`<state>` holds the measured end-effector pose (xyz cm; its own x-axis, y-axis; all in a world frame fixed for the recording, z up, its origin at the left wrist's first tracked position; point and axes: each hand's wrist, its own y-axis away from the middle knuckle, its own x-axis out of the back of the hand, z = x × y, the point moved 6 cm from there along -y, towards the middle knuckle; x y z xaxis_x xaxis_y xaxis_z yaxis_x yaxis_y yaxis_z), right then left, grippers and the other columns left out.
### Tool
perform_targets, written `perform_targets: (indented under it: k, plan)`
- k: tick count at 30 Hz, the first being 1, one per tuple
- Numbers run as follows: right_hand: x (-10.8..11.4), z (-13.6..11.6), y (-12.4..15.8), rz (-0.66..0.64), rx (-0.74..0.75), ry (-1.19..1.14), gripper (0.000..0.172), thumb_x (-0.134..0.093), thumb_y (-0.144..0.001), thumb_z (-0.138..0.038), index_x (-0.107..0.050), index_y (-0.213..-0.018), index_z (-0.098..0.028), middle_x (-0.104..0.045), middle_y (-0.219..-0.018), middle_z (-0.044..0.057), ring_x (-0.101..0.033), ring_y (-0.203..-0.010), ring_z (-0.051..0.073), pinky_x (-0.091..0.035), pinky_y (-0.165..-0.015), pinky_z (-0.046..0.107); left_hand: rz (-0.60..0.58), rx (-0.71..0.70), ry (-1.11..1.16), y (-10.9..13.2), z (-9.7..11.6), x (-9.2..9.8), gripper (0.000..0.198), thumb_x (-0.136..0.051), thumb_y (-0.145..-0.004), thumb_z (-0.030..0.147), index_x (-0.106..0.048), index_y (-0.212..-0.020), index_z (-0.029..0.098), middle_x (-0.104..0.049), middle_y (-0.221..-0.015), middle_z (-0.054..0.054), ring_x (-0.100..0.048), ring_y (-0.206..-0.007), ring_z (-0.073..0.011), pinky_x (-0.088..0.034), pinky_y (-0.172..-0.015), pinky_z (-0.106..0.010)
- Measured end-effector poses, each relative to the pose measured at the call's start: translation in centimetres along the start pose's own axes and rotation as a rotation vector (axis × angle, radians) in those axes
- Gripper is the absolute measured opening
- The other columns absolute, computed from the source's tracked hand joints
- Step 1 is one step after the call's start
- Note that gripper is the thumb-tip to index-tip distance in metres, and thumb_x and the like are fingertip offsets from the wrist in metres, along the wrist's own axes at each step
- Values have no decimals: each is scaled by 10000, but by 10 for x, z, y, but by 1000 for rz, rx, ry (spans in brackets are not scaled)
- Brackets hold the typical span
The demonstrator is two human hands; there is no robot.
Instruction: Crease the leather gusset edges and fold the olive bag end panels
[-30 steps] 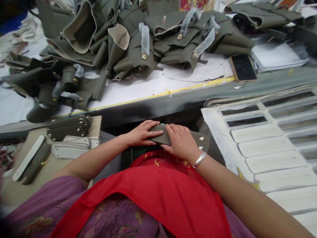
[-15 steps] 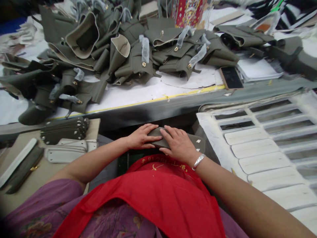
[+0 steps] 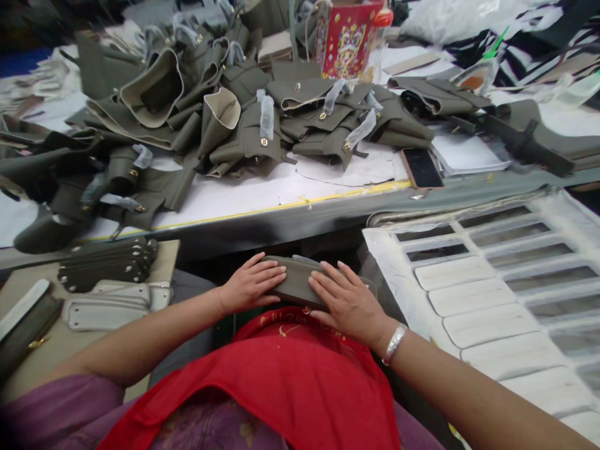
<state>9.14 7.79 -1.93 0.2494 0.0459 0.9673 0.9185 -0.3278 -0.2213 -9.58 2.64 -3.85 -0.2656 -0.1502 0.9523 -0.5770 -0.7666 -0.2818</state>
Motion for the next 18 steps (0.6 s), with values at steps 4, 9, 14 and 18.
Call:
perform_targets:
  k: [4, 9, 14, 18]
  plan:
    - [4, 8, 24, -14, -33, 6, 557, -539, -857, -462, -480, -1325, -166, -531, -1321, 96, -343, -1314, 306, -226, -1087, 514, -37, 71, 92, 5, 4, 8, 569, -528, -846, 505, -502, -1293, 155, -548, -1304, -104, -434, -1258, -286, -110, -1137, -517]
    - [11, 23, 58, 107, -306, -126, 425, -462, -903, -357, -480, -1306, -223, -560, -1280, 66, -370, -1299, 267, -263, -1080, 490, 123, 458, 483, 12, -13, 18, 347, -502, -883, 406, -614, -1156, 222, -626, -1197, -70, -432, -1271, -253, -218, -1116, -502]
    - [-12, 51, 95, 290, -1061, -476, 473, -365, -900, -460, -513, -1250, -180, -568, -1234, 123, -533, -1130, 259, -423, -959, 411, 448, 1130, 866, 28, -41, -13, 345, -535, -844, 371, -626, -1111, 171, -645, -1124, -90, -606, -1023, -216, -495, -894, -354]
    - [-31, 50, 93, 292, -1236, -623, 495, -335, -882, -529, -566, -1169, -198, -615, -1143, 114, -570, -1035, 262, -450, -877, 391, 399, 1208, 911, 25, -39, -41, 380, -530, -839, 374, -610, -1143, 160, -645, -1116, -97, -610, -983, -224, -532, -800, -335]
